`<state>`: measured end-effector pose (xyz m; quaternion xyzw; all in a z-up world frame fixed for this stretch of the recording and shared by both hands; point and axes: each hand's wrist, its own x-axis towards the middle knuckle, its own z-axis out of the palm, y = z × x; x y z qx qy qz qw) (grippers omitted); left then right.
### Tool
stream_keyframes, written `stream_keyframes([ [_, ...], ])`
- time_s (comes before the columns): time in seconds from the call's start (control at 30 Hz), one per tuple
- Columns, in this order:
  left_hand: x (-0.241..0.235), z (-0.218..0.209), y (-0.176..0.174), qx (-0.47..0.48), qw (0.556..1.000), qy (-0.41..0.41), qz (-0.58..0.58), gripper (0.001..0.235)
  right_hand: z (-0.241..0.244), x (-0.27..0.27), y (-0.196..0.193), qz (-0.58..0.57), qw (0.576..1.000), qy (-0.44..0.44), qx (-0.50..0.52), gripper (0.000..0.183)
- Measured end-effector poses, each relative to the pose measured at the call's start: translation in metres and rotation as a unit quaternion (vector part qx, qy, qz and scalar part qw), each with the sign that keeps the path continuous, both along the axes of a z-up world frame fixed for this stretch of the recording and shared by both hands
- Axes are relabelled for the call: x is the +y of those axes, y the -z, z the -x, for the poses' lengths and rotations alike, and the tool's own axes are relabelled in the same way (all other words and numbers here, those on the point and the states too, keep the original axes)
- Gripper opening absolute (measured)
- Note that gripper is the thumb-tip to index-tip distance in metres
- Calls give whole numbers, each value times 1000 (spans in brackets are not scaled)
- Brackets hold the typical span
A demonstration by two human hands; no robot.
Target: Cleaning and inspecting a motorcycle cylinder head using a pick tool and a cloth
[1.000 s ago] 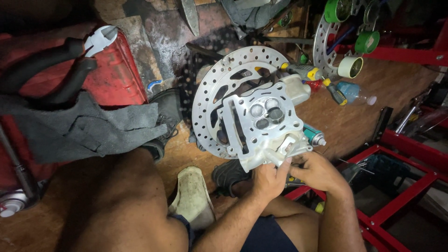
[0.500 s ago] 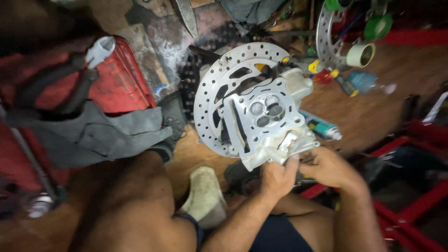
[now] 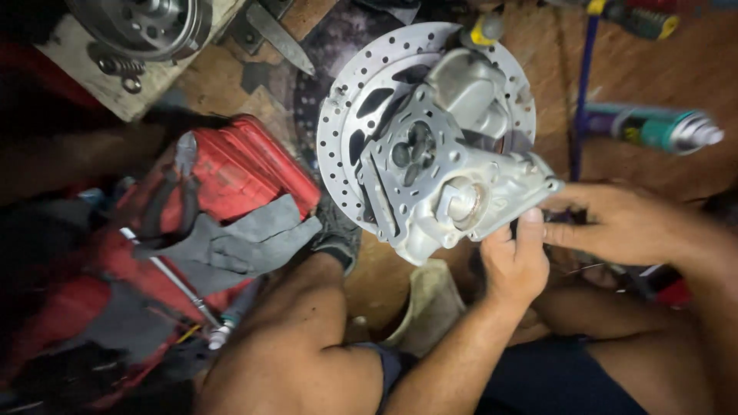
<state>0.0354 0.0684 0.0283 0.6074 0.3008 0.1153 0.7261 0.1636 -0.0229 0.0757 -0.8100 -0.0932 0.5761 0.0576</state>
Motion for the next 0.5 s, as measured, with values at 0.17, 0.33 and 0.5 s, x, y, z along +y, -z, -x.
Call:
stream_keyframes([
  [0.17,-8,-1,4,20,999,-23,-11,37,-6,3,-1,62,995,-68,24,53],
  [0.33,-10,-5,6,16,999,-38,8,40,-5,5,-3,35,997,-63,20,53],
  [0.5,-11,-7,2,-9,998,-56,36,35,-7,13,-8,62,995,-65,32,56],
])
